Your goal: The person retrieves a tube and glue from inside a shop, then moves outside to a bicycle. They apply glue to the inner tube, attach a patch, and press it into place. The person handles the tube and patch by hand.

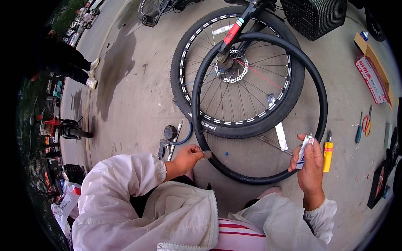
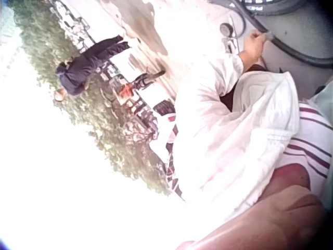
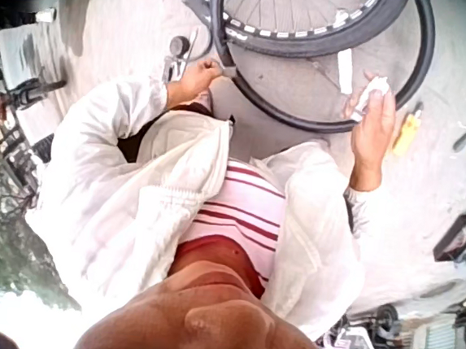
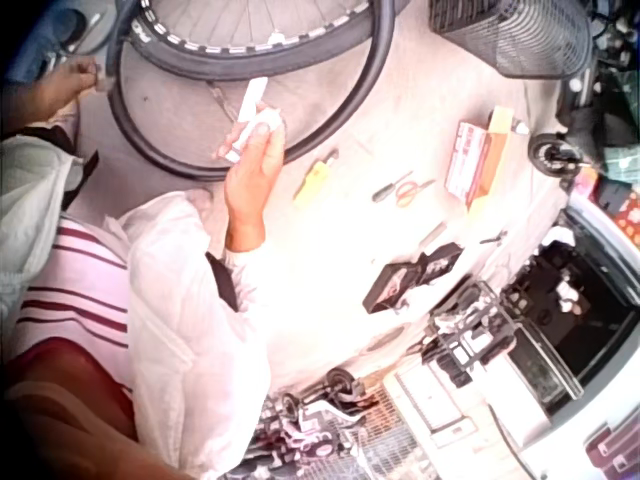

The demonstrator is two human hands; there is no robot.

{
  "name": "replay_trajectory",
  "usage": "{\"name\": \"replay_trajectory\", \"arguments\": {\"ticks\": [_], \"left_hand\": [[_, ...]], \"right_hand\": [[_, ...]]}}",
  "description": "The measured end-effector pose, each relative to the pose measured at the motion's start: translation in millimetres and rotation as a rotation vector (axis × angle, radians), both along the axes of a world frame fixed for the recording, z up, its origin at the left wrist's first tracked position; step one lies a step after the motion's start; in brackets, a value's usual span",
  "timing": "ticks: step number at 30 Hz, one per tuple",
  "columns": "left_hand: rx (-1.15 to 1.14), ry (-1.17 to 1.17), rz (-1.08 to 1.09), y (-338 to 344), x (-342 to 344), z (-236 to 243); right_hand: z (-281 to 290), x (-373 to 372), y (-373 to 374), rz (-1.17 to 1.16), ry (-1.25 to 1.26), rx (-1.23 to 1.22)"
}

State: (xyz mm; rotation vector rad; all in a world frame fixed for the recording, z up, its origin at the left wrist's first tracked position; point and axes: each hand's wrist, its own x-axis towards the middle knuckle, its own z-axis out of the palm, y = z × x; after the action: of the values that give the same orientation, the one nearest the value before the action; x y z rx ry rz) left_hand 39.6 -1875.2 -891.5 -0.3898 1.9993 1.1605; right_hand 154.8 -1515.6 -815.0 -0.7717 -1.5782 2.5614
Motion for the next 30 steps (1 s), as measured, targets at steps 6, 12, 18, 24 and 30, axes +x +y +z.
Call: {"name": "replay_trajectory", "arguments": {"ticks": [6,12,18,24,30], "left_hand": [[0.028,0.18,0.143,-3.5,13.7,-99.8],[-0.194,0.512,0.115,14.8,15.0,-135.4],[0.197,0.02,-0.176,-45.9,-46.9,16.3],[0.554,-0.09,-0.03,-106.2,-79.5,109.9],[0.839,-0.005,0.123,-127.7,-52.6,44.0]], "right_hand": [[-14.9,-12.3,-10.6,0.224,-0.03,0.078],[-2.0,-20.4,-15.9,0.241,-0.018,0.096],[19.7,-50.4,-21.5,0.409,0.022,0.251],[34.4,-135.1,-88.5,0.565,0.021,0.124],[1.7,-166.5,-169.8,0.534,-0.087,0.106]]}}
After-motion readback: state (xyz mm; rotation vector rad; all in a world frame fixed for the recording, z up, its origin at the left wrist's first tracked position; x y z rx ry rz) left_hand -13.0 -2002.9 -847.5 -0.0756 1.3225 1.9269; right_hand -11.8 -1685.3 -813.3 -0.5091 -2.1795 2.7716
